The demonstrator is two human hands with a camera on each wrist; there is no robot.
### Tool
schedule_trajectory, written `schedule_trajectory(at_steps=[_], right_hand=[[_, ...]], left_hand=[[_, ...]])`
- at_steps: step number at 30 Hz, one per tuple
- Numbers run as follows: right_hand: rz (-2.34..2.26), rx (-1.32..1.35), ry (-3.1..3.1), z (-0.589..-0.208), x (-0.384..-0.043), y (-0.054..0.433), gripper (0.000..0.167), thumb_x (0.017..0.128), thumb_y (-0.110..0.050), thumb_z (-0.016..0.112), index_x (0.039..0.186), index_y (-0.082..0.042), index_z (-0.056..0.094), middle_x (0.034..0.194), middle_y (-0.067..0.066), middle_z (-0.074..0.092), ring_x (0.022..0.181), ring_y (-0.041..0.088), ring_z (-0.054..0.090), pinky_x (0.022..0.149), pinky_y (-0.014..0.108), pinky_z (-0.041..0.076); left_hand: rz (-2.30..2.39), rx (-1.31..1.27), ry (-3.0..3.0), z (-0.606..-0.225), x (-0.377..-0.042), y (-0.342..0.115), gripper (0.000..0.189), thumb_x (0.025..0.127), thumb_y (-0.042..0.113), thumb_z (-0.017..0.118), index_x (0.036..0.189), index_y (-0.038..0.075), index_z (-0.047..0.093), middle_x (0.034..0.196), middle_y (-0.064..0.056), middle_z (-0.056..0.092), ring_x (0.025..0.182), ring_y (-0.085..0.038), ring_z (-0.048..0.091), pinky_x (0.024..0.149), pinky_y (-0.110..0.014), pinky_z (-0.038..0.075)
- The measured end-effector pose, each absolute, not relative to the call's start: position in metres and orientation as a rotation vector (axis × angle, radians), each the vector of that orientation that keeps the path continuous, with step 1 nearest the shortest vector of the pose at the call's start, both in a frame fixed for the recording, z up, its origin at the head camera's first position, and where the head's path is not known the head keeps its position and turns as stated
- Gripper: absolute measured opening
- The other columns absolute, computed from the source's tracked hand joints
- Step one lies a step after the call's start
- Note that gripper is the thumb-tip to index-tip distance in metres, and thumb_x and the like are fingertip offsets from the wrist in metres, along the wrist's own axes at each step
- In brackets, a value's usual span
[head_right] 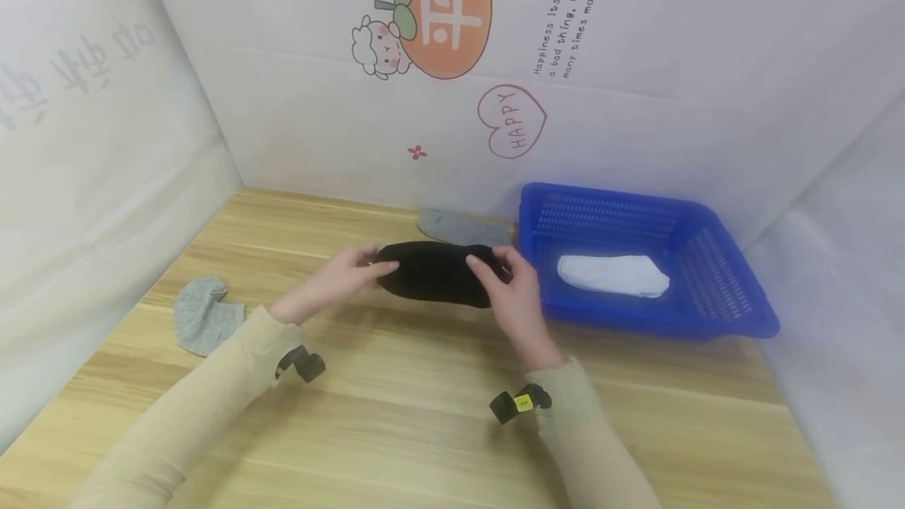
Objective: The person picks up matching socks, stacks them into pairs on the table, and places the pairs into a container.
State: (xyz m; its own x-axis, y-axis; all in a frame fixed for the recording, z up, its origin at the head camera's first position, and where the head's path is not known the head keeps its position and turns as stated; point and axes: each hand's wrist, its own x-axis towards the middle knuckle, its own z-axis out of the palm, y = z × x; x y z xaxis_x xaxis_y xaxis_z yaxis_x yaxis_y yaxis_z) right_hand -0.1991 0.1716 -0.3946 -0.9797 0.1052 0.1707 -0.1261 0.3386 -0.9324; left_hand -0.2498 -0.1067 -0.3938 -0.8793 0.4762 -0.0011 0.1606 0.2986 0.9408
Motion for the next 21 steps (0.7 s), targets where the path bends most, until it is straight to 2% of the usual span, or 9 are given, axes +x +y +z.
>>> schedule_trajectory(at_steps=[3,5,8,11,15,18,21], right_hand=[[1.752,-0.008,-2.339,-0.39,-0.198,0.175,0.044,0.098,-0.049,0.066,0.108,-0.006,0.06,0.099,0.008,0.055,0.09,0.022,0.048,0.073,0.031,0.042],[1.78,-0.019,-2.291,-0.387,-0.198,0.178,0.046,0.099,-0.052,0.063,0.105,-0.007,0.058,0.094,0.008,0.051,0.088,0.021,0.045,0.072,0.032,0.039],[1.801,-0.04,-2.234,-0.385,-0.199,0.181,0.047,0.1,-0.053,0.059,0.101,-0.006,0.055,0.09,0.009,0.043,0.085,0.021,0.039,0.07,0.034,0.032],[1.809,-0.06,-2.19,-0.385,-0.199,0.183,0.043,0.102,-0.047,0.059,0.103,-0.005,0.055,0.09,0.007,0.043,0.086,0.02,0.04,0.07,0.033,0.032],[1.813,-0.083,-2.146,-0.382,-0.198,0.185,0.034,0.104,-0.037,0.06,0.108,-0.003,0.058,0.095,0.005,0.051,0.09,0.018,0.046,0.073,0.029,0.038],[1.811,-0.099,-2.107,-0.378,-0.199,0.189,0.031,0.104,-0.035,0.061,0.11,-0.004,0.06,0.097,0.004,0.054,0.092,0.017,0.048,0.075,0.027,0.04],[1.808,-0.114,-2.068,-0.373,-0.2,0.195,0.029,0.103,-0.034,0.062,0.108,-0.006,0.06,0.096,0.003,0.054,0.092,0.017,0.048,0.076,0.027,0.04]], left_hand=[[1.789,0.487,2.059,-0.388,-0.252,-0.1,0.029,0.107,0.022,0.057,0.121,-0.003,0.061,0.115,-0.014,0.065,0.106,-0.027,0.065,0.1,-0.049,0.049],[1.878,0.437,1.939,-0.386,-0.254,-0.096,0.037,0.108,0.023,0.054,0.133,-0.005,0.057,0.127,-0.017,0.063,0.113,-0.026,0.064,0.103,-0.047,0.047],[1.973,0.385,1.827,-0.382,-0.256,-0.088,0.045,0.109,0.026,0.051,0.14,-0.007,0.053,0.136,-0.019,0.059,0.118,-0.027,0.062,0.102,-0.042,0.047],[2.083,0.323,1.714,-0.379,-0.257,-0.08,0.046,0.11,0.027,0.049,0.137,-0.01,0.054,0.132,-0.017,0.059,0.116,-0.027,0.063,0.101,-0.038,0.049],[2.269,0.266,1.458,-0.375,-0.257,-0.069,0.04,0.111,0.025,0.047,0.13,-0.009,0.056,0.12,-0.013,0.059,0.108,-0.023,0.061,0.104,-0.039,0.046],[2.343,0.299,1.26,-0.371,-0.257,-0.065,0.033,0.111,0.023,0.044,0.129,-0.004,0.054,0.119,-0.01,0.057,0.107,-0.022,0.057,0.106,-0.039,0.043],[2.358,0.378,1.096,-0.366,-0.257,-0.06,0.03,0.112,0.017,0.041,0.131,-0.003,0.052,0.122,-0.013,0.055,0.112,-0.025,0.054,0.11,-0.04,0.038]])
